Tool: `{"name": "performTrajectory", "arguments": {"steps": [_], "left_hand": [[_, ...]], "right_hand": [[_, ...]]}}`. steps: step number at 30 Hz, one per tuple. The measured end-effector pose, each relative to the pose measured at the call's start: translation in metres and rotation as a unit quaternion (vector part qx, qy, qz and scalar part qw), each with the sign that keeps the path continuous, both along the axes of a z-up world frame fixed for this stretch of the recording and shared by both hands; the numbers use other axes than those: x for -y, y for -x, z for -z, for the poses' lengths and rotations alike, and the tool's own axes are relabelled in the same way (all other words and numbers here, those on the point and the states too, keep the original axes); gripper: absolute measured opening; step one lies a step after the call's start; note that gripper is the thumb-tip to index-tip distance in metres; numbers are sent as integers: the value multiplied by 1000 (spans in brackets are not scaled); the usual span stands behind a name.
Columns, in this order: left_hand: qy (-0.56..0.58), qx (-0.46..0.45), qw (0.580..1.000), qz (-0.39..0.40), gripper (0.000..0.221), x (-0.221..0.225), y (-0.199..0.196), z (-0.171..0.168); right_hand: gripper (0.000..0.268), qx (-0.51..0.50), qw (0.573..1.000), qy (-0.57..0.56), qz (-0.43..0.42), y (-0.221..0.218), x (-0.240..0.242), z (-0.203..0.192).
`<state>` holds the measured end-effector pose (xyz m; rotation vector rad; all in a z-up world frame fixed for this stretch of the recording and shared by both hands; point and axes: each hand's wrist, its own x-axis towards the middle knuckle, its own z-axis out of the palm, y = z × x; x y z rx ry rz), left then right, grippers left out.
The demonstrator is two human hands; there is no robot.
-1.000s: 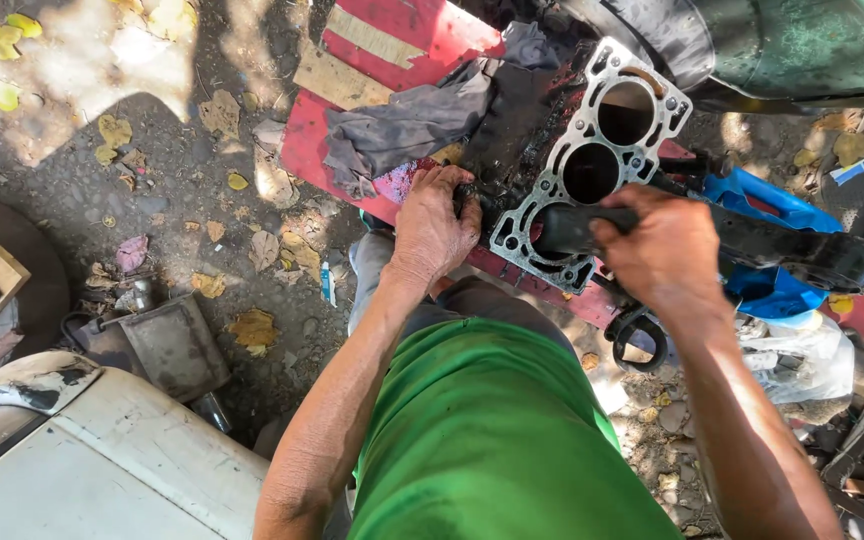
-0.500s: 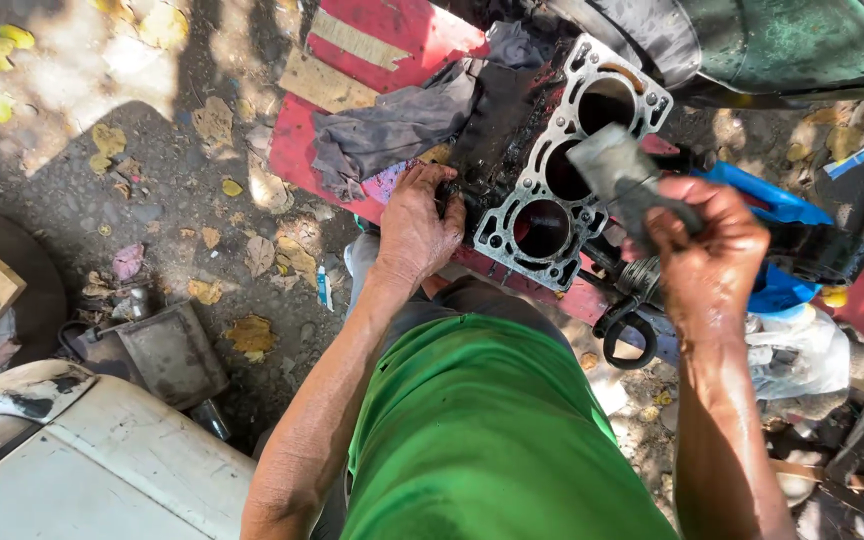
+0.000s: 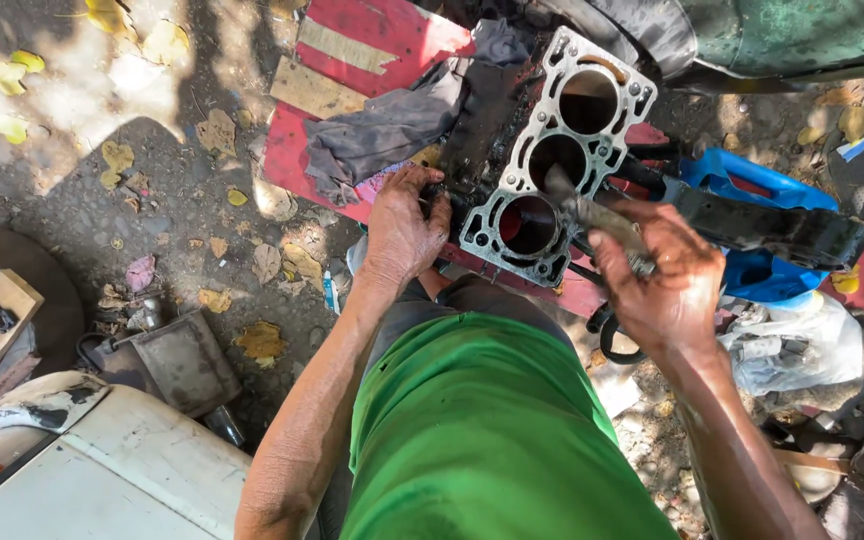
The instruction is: Cleaning and inspecting the cylinder bores and surface of an engine block
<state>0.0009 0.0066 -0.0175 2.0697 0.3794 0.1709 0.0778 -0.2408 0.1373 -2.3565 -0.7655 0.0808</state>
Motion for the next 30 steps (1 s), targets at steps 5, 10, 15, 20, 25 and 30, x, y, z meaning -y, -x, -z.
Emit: {"name": "performTrajectory", "arguments": {"steps": [5, 10, 15, 20, 25, 30], "left_hand": [[13, -5, 1000, -17, 20, 1, 1, -2], [15, -8, 1000, -14, 19, 0, 1, -8], [16, 0, 1000, -21, 18, 1, 2, -5], [25, -32, 999, -34, 17, 3, 1, -8], [23, -27, 999, -28, 17, 1, -3, -13], [18, -36, 999, -25, 17, -1, -4, -14]], "right_hand": [[33, -245, 963, -92, 64, 26, -28, -18], [8, -6, 999, 35, -20, 43, -11, 72], [28, -19, 998, 61, -18, 43, -36, 27], [35, -196, 966, 169, 16, 38, -43, 33], [32, -67, 957, 281, 16, 23, -22, 55], [36, -94, 955, 283, 7, 31, -54, 21]]}}
